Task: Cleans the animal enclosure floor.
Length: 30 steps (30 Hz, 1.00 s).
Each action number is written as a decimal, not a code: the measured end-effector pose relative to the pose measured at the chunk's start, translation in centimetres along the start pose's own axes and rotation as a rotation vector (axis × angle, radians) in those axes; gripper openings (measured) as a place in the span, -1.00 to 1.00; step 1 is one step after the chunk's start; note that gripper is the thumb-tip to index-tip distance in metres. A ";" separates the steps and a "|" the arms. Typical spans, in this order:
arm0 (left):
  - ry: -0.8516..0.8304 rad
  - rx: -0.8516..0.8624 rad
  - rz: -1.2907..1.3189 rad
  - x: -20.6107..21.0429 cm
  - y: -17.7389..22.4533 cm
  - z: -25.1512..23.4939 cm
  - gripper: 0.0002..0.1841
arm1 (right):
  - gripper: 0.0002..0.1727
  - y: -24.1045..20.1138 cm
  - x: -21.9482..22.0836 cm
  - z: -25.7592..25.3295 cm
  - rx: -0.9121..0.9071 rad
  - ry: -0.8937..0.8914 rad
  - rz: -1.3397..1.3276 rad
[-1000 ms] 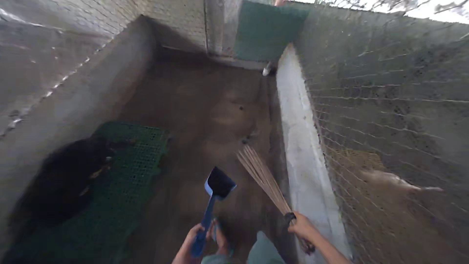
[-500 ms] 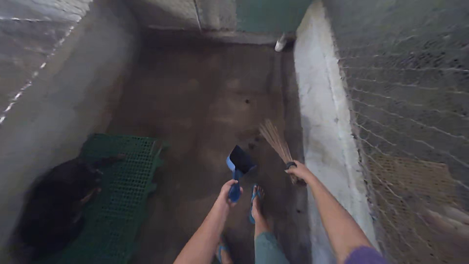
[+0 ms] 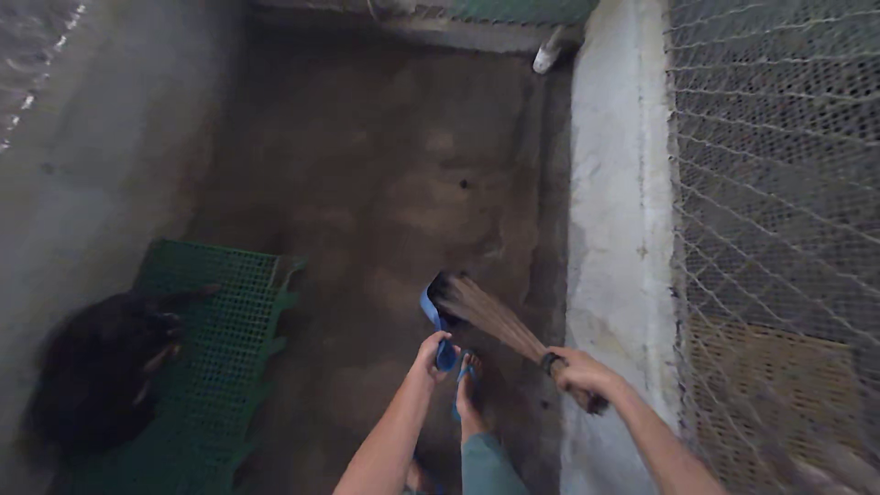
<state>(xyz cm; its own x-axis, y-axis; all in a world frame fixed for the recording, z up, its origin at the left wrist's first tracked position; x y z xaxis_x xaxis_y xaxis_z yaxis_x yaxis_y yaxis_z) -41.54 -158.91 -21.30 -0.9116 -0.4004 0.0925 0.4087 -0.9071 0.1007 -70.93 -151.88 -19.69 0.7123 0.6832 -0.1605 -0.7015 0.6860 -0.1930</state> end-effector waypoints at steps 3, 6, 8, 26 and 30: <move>-0.025 0.000 0.005 -0.5 -0.4 -0.1 -0.90 | -0.14 -1.9 -1.6 -2.5 0.080 0.155 -0.173; -0.034 -0.006 0.044 -0.5 -0.5 0.5 -0.92 | -0.20 -5.7 3.2 -8.0 0.120 0.192 -0.269; -0.050 -0.010 0.036 -0.9 -0.4 0.3 -0.91 | -0.26 -8.7 8.2 -9.2 0.094 0.078 -0.135; -0.229 0.027 -0.005 -9.8 10.5 0.9 -0.82 | -0.09 -14.1 -19.4 2.8 -0.071 0.277 0.028; -0.128 0.016 0.120 -3.3 14.5 -0.3 -0.83 | -0.09 -21.2 -24.1 -9.1 -0.047 0.434 -0.089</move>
<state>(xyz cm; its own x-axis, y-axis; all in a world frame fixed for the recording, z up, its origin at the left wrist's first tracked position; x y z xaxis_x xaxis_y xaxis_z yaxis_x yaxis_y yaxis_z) -32.58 -170.81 -20.42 -0.8439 -0.4847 0.2300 0.5156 -0.8513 0.0974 -73.02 -185.13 -20.50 0.7202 0.4470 -0.5306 -0.6424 0.7185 -0.2667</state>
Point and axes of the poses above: each hand's wrist, its own z-axis away from the middle knuckle, its own x-axis out of the palm, y = z × x, the point moved 1 cm from there along -z, towards the middle knuckle, and after that the axes turned 1 degree about z, right-handed, at the moved point
